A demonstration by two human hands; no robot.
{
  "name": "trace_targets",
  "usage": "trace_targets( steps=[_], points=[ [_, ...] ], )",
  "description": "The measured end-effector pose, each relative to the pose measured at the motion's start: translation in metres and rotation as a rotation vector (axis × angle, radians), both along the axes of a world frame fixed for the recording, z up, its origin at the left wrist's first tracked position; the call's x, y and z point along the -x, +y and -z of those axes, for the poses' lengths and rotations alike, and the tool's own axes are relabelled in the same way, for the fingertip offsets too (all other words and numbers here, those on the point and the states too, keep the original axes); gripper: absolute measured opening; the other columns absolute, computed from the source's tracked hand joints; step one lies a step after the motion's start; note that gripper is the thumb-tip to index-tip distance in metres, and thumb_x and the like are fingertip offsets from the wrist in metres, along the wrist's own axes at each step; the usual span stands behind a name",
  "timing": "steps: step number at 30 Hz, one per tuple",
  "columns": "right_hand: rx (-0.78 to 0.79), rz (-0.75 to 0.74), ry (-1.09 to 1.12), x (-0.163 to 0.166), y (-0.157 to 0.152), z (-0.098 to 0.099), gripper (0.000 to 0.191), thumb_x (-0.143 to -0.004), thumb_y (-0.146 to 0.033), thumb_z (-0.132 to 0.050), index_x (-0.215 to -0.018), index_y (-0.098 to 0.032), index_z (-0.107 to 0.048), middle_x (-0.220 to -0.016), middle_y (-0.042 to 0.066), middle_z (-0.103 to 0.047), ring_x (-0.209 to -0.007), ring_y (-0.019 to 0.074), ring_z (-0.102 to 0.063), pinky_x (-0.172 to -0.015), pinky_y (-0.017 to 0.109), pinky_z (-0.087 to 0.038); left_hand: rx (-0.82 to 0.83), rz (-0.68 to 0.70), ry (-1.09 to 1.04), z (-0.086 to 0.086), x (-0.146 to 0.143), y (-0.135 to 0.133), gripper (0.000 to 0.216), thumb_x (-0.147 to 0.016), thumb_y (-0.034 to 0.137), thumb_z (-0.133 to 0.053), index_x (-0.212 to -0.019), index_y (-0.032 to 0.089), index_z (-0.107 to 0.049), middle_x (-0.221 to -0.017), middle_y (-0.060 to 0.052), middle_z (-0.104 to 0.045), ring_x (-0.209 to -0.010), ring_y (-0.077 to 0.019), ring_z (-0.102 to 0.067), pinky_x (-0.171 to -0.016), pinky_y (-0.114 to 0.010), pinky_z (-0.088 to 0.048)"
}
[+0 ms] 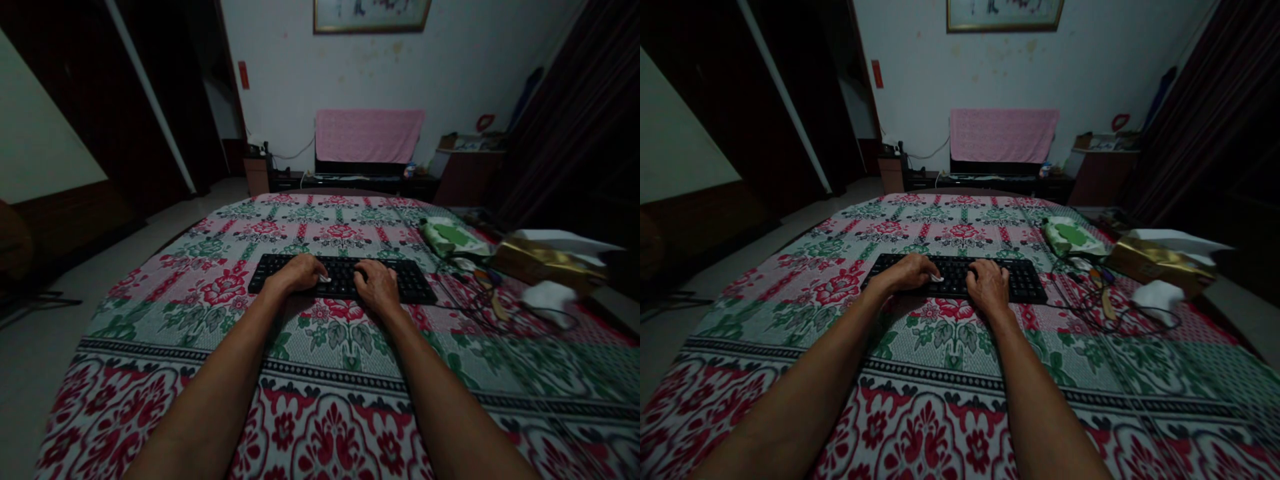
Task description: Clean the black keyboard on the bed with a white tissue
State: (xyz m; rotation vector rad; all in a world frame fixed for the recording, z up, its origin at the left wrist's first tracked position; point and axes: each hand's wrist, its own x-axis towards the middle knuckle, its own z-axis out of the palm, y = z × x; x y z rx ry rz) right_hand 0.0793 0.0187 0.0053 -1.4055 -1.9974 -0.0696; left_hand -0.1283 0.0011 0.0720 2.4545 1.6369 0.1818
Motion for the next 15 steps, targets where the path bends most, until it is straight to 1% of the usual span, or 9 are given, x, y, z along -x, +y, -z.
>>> trace_targets(
  steps=[2,3,6,8,11,15],
  points=[
    [0.006,0.003,0.001,0.0,-0.001,-0.001,0.021,-0.081,-0.023,-0.049,-0.094,-0.022,-0.065,-0.112,0.005,-0.065,-0.107,0.0221,-0.053,-0.088,0.038,-0.032,0.016,0.032,0.022,-0.001,-0.004,-0.001,0.044,-0.07,0.006,-0.049,-0.101,0.026,-0.072,-0.102,0.001,-0.072,-0.098,-0.0143,-0.063,-0.088,-0.019,-0.044],
    [0.009,0.003,0.001,0.0,-0.001,-0.001,0.021,-0.081,-0.023,-0.049,-0.094,-0.022,-0.065,-0.112,0.005,-0.065,-0.107,0.0221,-0.053,-0.088,0.038,-0.032,0.033,0.02,0.034,-0.002,-0.004,-0.001,0.044,-0.07,0.006,-0.049,-0.101,0.026,-0.072,-0.101,0.001,-0.073,-0.096,-0.014,-0.064,-0.087,-0.019,-0.044],
    [0.009,0.0,0.004,0.0,-0.001,-0.001,0.021,-0.081,-0.023,-0.049,-0.094,-0.022,-0.065,-0.113,0.006,-0.065,-0.108,0.0226,-0.053,-0.089,0.038,-0.033,0.103,-0.067,0.066,-0.008,0.002,-0.003,0.041,-0.07,0.008,-0.051,-0.099,0.025,-0.073,-0.093,0.001,-0.074,-0.088,-0.014,-0.065,-0.08,-0.018,-0.046],
    [0.011,-0.004,0.006,0.0,-0.001,0.0,0.021,-0.081,-0.024,-0.049,-0.095,-0.021,-0.065,-0.113,0.006,-0.065,-0.108,0.0226,-0.053,-0.089,0.038,-0.033,0.135,-0.106,0.072,-0.011,0.008,-0.003,0.036,-0.07,0.01,-0.054,-0.096,0.027,-0.074,-0.092,0.001,-0.074,-0.086,-0.0138,-0.065,-0.078,-0.018,-0.045],
    [0.013,-0.001,0.0,0.0,-0.001,0.0,0.021,-0.082,-0.024,-0.048,-0.095,-0.021,-0.065,-0.112,0.006,-0.066,-0.109,0.0226,-0.053,-0.089,0.038,-0.033,0.145,-0.113,0.06,-0.013,0.012,-0.003,0.033,-0.07,0.013,-0.056,-0.094,0.028,-0.074,-0.091,0.002,-0.074,-0.087,-0.0139,-0.064,-0.079,-0.018,-0.044],
    [0.008,0.001,-0.008,0.0,0.0,0.001,0.022,-0.081,-0.024,-0.048,-0.095,-0.022,-0.065,-0.113,0.006,-0.065,-0.108,0.0224,-0.053,-0.089,0.038,-0.034,0.146,-0.085,0.014,-0.016,0.005,-0.009,0.039,-0.07,0.009,-0.052,-0.097,0.027,-0.073,-0.091,0.002,-0.074,-0.086,-0.0134,-0.064,-0.08,-0.018,-0.044]
  ],
)
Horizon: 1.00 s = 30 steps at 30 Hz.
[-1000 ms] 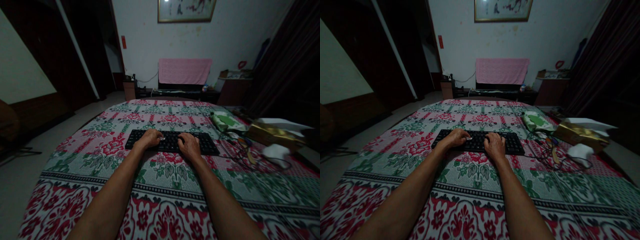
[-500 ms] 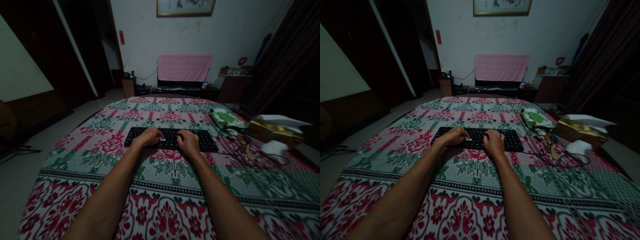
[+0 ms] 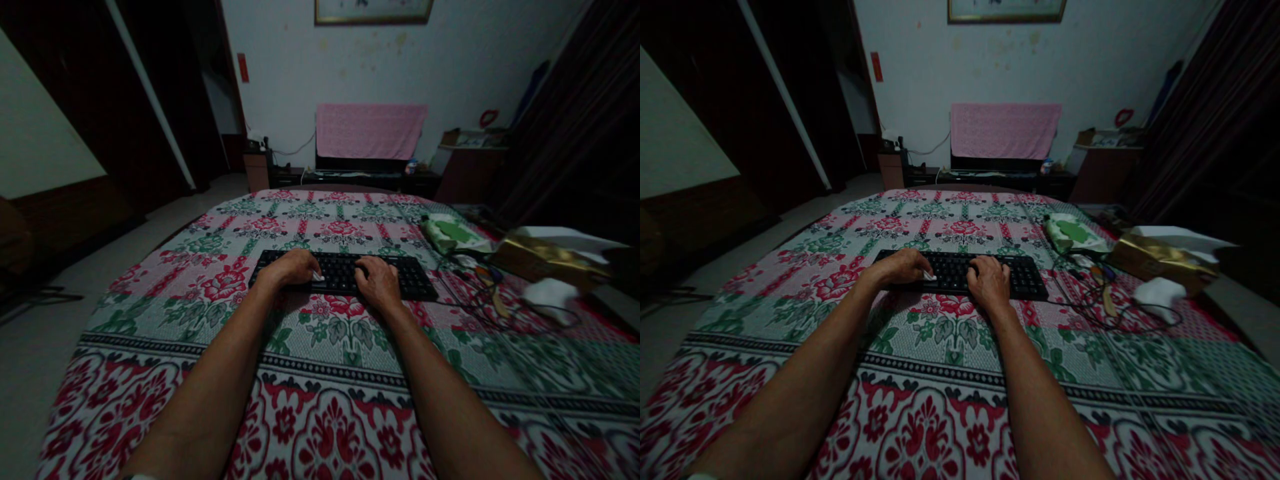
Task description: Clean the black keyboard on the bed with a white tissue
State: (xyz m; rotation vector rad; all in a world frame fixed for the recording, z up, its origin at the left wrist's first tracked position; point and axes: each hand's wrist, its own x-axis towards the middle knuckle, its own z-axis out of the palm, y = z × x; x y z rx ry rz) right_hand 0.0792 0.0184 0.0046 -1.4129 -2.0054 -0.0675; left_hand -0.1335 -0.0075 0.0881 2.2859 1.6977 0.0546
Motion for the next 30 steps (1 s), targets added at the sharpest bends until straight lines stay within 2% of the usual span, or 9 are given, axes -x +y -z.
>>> trace_targets(
  steps=[4,7,13,17,20,24,26,28,30],
  points=[
    [-0.005,-0.007,0.013,-0.001,0.001,0.001,0.021,-0.081,-0.025,-0.049,-0.094,-0.022,-0.065,-0.112,0.006,-0.065,-0.108,0.0228,-0.053,-0.089,0.039,-0.033,-0.028,0.083,0.014,-0.001,-0.011,-0.004,0.042,-0.069,0.007,-0.049,-0.099,0.025,-0.074,-0.094,0.001,-0.074,-0.087,-0.0143,-0.064,-0.08,-0.019,-0.045],
    [0.003,-0.009,0.015,-0.001,0.001,0.0,0.021,-0.081,-0.024,-0.049,-0.094,-0.022,-0.065,-0.112,0.006,-0.065,-0.108,0.0229,-0.053,-0.089,0.039,-0.033,-0.022,0.119,0.042,0.0,-0.009,-0.003,0.04,-0.068,0.007,-0.051,-0.096,0.025,-0.075,-0.092,0.0,-0.074,-0.085,-0.0154,-0.065,-0.079,-0.02,-0.045],
    [0.013,-0.009,0.01,0.0,0.0,-0.001,0.022,-0.082,-0.024,-0.048,-0.095,-0.022,-0.065,-0.113,0.006,-0.065,-0.108,0.0231,-0.053,-0.089,0.039,-0.033,0.066,0.011,0.077,0.001,0.008,0.0,0.03,-0.069,0.016,-0.057,-0.091,0.027,-0.075,-0.079,0.002,-0.073,-0.073,-0.0126,-0.064,-0.067,-0.018,-0.045],
    [0.02,0.0,0.014,0.001,0.0,-0.003,0.021,-0.081,-0.024,-0.049,-0.094,-0.022,-0.065,-0.113,0.005,-0.065,-0.109,0.0227,-0.053,-0.09,0.039,-0.033,0.02,0.11,0.022,0.0,-0.002,-0.004,0.04,-0.07,0.008,-0.051,-0.096,0.026,-0.074,-0.086,0.002,-0.074,-0.078,-0.0108,-0.064,-0.072,-0.016,-0.044],
    [0.021,-0.003,0.019,0.0,-0.001,-0.003,0.021,-0.081,-0.024,-0.049,-0.094,-0.021,-0.066,-0.113,0.006,-0.065,-0.109,0.0227,-0.052,-0.09,0.039,-0.033,0.028,0.126,0.023,-0.001,-0.008,-0.005,0.043,-0.067,0.005,-0.051,-0.096,0.025,-0.074,-0.09,0.002,-0.074,-0.08,-0.011,-0.063,-0.074,-0.016,-0.044],
    [0.006,-0.014,0.011,0.0,0.0,-0.002,0.022,-0.082,-0.025,-0.048,-0.094,-0.021,-0.065,-0.113,0.006,-0.065,-0.108,0.0225,-0.053,-0.09,0.038,-0.033,0.107,0.062,0.049,-0.004,0.008,-0.003,0.03,-0.07,0.017,-0.058,-0.095,0.021,-0.075,-0.082,-0.001,-0.073,-0.075,-0.0131,-0.062,-0.069,-0.018,-0.044],
    [-0.003,-0.016,0.005,0.0,0.001,-0.001,0.021,-0.082,-0.025,-0.048,-0.094,-0.021,-0.065,-0.111,0.006,-0.065,-0.107,0.0223,-0.053,-0.09,0.038,-0.033,0.149,-0.027,0.053,-0.007,0.02,-0.003,0.029,-0.07,0.021,-0.06,-0.094,0.019,-0.074,-0.082,-0.002,-0.072,-0.075,-0.0142,-0.062,-0.067,-0.019,-0.044],
    [-0.013,-0.016,0.003,-0.001,0.002,0.0,0.021,-0.081,-0.025,-0.048,-0.093,-0.021,-0.066,-0.111,0.006,-0.065,-0.107,0.0222,-0.053,-0.089,0.038,-0.033,0.165,-0.103,0.053,-0.009,0.027,-0.003,0.029,-0.069,0.022,-0.061,-0.094,0.02,-0.074,-0.083,-0.001,-0.072,-0.076,-0.0148,-0.062,-0.067,-0.02,-0.044],
    [-0.019,-0.02,0.006,-0.001,0.002,0.0,0.021,-0.081,-0.024,-0.048,-0.093,-0.021,-0.066,-0.11,0.007,-0.065,-0.107,0.0225,-0.053,-0.089,0.038,-0.033,0.146,-0.113,0.037,-0.009,0.028,-0.002,0.029,-0.067,0.02,-0.06,-0.093,0.022,-0.075,-0.083,0.0,-0.072,-0.076,-0.015,-0.061,-0.068,-0.02,-0.043]
  ],
)
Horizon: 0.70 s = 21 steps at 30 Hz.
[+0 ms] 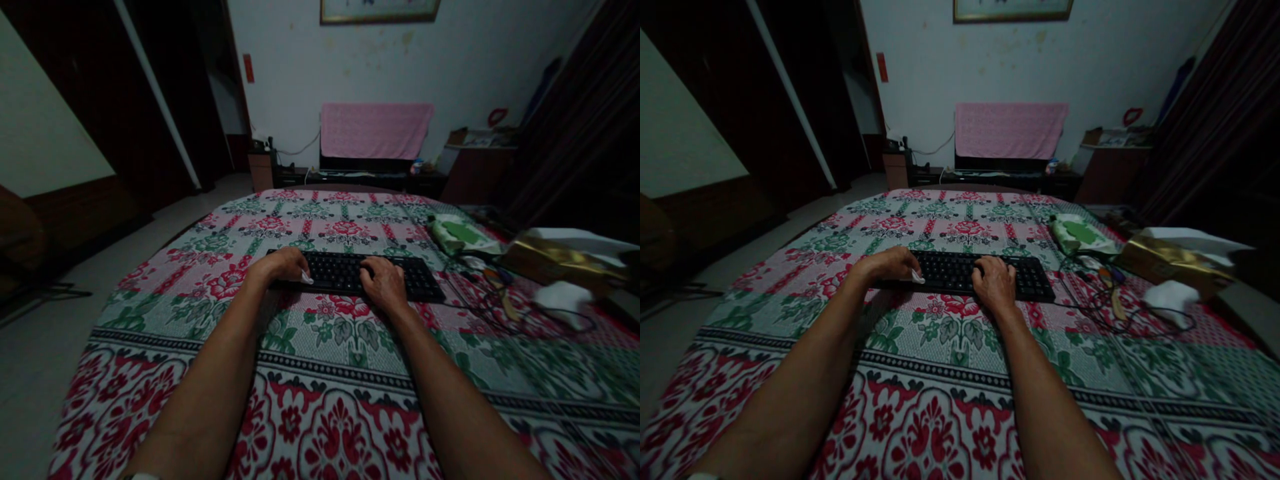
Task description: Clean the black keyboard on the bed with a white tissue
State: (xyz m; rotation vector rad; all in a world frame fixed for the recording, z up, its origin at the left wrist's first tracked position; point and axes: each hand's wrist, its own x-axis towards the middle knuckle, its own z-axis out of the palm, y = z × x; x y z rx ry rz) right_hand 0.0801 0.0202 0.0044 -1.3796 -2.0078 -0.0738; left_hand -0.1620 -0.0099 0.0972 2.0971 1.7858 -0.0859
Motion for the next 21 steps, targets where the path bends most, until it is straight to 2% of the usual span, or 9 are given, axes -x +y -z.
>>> trace_targets(
  steps=[4,8,12,16,21],
  points=[
    [0.011,-0.002,0.006,0.0,-0.001,-0.001,0.021,-0.081,-0.024,-0.049,-0.094,-0.021,-0.065,-0.111,0.006,-0.065,-0.107,0.0228,-0.054,-0.09,0.039,-0.033,-0.078,0.121,-0.1,0.005,-0.011,0.001,0.032,-0.07,0.015,-0.054,-0.094,0.021,-0.074,-0.086,-0.001,-0.073,-0.079,-0.0139,-0.062,-0.07,-0.018,-0.043],
    [0.021,0.0,-0.002,0.001,-0.002,-0.002,0.021,-0.082,-0.025,-0.048,-0.094,-0.021,-0.065,-0.112,0.006,-0.065,-0.108,0.0228,-0.054,-0.09,0.04,-0.033,-0.112,0.196,-0.061,0.01,-0.019,0.003,0.036,-0.067,0.009,-0.053,-0.094,0.021,-0.074,-0.084,-0.002,-0.073,-0.077,-0.0131,-0.061,-0.072,-0.018,-0.042],
    [0.031,0.001,-0.002,-0.001,-0.001,-0.001,0.022,-0.082,-0.025,-0.048,-0.095,-0.021,-0.065,-0.113,0.006,-0.065,-0.109,0.0231,-0.053,-0.091,0.04,-0.033,-0.076,0.099,-0.017,0.01,-0.011,0.004,0.029,-0.067,0.014,-0.058,-0.089,0.021,-0.075,-0.079,-0.001,-0.071,-0.073,-0.0139,-0.061,-0.068,-0.02,-0.042],
    [0.054,-0.017,0.012,0.0,0.001,-0.003,0.022,-0.082,-0.026,-0.049,-0.095,-0.021,-0.066,-0.115,0.007,-0.064,-0.111,0.0242,-0.053,-0.092,0.042,-0.034,-0.086,-0.032,-0.075,0.006,0.005,0.004,0.026,-0.068,0.018,-0.06,-0.09,0.02,-0.074,-0.079,-0.001,-0.069,-0.074,-0.015,-0.06,-0.066,-0.021,-0.043],
    [0.055,-0.155,0.022,0.012,-0.006,-0.011,0.023,-0.082,-0.035,-0.053,-0.098,-0.023,-0.065,-0.121,0.007,-0.061,-0.115,0.0245,-0.051,-0.096,0.045,-0.032,-0.169,-0.13,-0.129,0.007,0.022,0.007,0.028,-0.071,0.02,-0.059,-0.095,0.019,-0.073,-0.075,-0.001,-0.067,-0.074,-0.0145,-0.059,-0.067,-0.022,-0.042]
  ],
)
